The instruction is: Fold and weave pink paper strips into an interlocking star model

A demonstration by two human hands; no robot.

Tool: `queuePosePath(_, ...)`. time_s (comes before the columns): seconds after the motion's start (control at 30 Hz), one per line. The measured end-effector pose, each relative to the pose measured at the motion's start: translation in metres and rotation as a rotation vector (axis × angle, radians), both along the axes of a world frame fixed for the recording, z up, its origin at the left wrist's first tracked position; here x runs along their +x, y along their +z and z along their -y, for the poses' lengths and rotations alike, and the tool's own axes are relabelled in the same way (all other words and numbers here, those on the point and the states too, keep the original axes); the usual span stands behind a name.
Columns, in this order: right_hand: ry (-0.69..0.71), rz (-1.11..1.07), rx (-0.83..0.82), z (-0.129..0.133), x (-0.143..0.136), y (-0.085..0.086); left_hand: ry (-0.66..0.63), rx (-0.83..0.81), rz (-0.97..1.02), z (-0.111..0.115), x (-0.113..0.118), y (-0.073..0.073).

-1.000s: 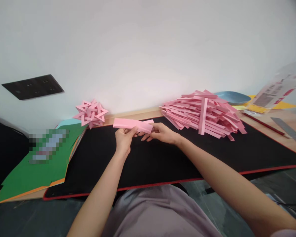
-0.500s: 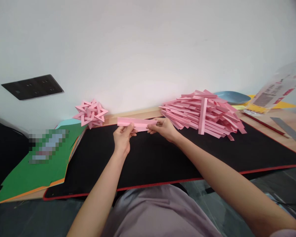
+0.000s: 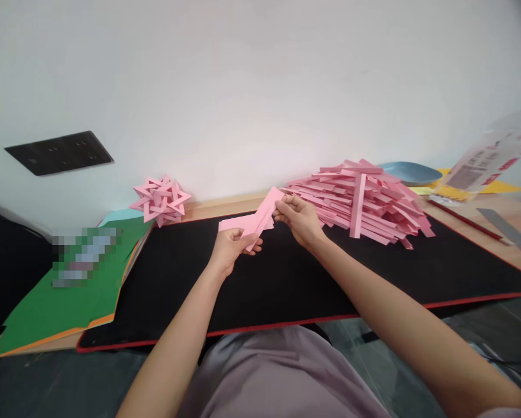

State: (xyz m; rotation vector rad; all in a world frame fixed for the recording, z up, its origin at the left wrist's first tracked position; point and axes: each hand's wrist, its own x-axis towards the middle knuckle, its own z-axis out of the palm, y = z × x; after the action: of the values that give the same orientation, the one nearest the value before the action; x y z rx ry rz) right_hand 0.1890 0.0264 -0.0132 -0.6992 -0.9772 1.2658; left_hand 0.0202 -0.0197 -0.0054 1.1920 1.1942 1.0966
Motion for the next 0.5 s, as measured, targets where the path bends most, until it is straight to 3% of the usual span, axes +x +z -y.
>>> queuePosePath(0.23,0.282,0.242,-0.002,0.014,-0.007,0.001,0.01,0.106,-0.03,0.002,0.003,0.001)
queuePosePath(0.37,0.284,0.303,0.01,0.015,-0.008,0.001,-0.083,0.105,-0.025,0.003,0.003,0.001)
queuePosePath(0.5,0.291,0.373,0.044,0.013,-0.006,0.0,-0.018,0.217,0.015,0.002,0.005,0.002)
